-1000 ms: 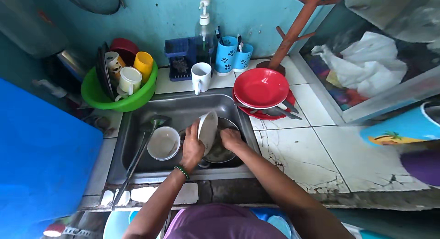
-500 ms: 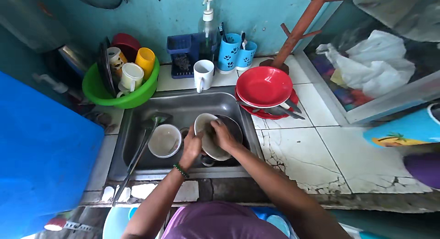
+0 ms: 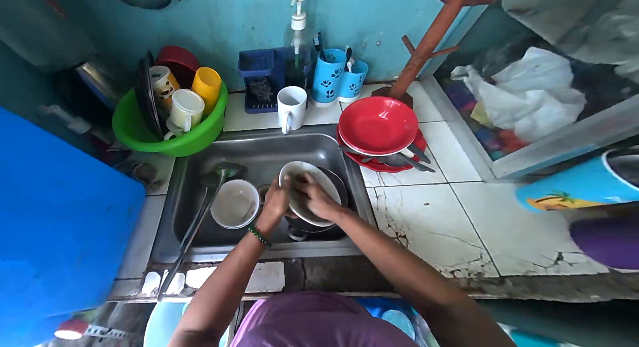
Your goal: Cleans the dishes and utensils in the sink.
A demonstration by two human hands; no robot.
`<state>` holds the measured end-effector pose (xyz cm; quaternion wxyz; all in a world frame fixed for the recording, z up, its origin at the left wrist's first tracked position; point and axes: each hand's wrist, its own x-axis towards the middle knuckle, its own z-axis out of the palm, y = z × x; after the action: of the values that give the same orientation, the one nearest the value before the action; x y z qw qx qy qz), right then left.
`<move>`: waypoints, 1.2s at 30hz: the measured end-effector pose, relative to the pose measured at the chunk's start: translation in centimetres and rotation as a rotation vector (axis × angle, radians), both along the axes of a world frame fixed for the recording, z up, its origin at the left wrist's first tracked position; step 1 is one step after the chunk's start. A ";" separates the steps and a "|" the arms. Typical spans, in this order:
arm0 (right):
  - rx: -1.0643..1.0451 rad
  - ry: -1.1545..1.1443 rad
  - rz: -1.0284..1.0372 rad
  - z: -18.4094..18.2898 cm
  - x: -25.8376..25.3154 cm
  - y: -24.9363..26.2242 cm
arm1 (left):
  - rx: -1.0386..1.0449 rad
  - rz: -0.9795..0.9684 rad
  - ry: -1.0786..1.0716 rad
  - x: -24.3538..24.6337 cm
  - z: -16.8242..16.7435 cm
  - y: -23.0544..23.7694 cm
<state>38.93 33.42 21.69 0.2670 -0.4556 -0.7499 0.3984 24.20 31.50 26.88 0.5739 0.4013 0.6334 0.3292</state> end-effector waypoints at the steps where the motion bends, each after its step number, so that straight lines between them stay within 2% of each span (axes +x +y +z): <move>1: -0.054 0.120 0.045 0.5 -0.4 -0.6 | -0.005 0.000 0.016 0.1 -0.1 0.4; 3: -0.125 0.196 0.197 2.0 -0.1 -2.1 | -0.016 0.001 0.037 -0.5 -0.2 0.9; 6: -0.066 -0.043 0.366 4.7 2.2 -2.8 | -0.085 -0.015 -0.008 -2.1 1.0 1.5; 7: -0.076 -0.069 0.349 5.6 3.1 -2.9 | -0.100 -0.032 -0.031 -2.5 1.3 1.6; 9: -0.120 0.025 0.234 7.1 4.6 -2.3 | -0.034 -0.120 -0.003 -3.3 1.6 1.5; 12: -0.089 0.265 0.116 7.7 6.1 -0.2 | 0.279 -0.347 0.088 -5.0 1.4 1.5; 14: 0.020 0.368 0.023 7.2 6.2 1.2 | 0.438 -0.391 0.030 -5.0 0.9 1.3; 16: 0.222 0.397 -0.061 7.1 5.7 2.5 | 0.447 -0.362 -0.122 -4.0 0.1 1.0; 18: 0.428 0.322 -0.099 7.8 4.7 3.0 | 0.400 -0.213 -0.212 -2.8 -0.6 0.7; 22: 0.479 -0.020 -0.014 8.7 1.3 0.6 | 0.308 -0.011 -0.369 -0.9 -0.3 0.2; 25: 0.708 -0.062 -0.011 6.3 0.1 1.2 | 0.313 -0.014 -0.406 -0.7 0.6 -0.5; 27: 0.573 0.069 -0.130 5.7 0.9 2.3 | 0.333 -0.012 -0.411 -0.9 1.3 -1.4; 30: 0.093 0.394 -0.418 5.3 2.2 4.8 | 0.432 -0.021 -0.492 -1.8 1.3 -2.2; 31: 0.023 0.443 -0.438 5.1 2.5 5.0 | 0.437 -0.062 -0.502 -2.2 1.4 -2.2; 32: 0.042 0.421 -0.408 5.2 2.4 4.8 | 0.413 -0.110 -0.482 -2.5 1.6 -2.1; 34: 0.281 0.201 -0.236 6.8 1.3 3.0 | 0.328 -0.174 -0.380 -2.6 2.8 -1.8; 36: 0.664 -0.043 -0.003 8.1 -0.4 1.3 | 0.306 -0.198 -0.302 -2.4 3.6 -1.4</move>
<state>38.51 34.71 29.82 0.3857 -0.3531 -0.8436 0.1221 21.77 30.14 30.52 0.6241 0.4900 0.4405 0.4200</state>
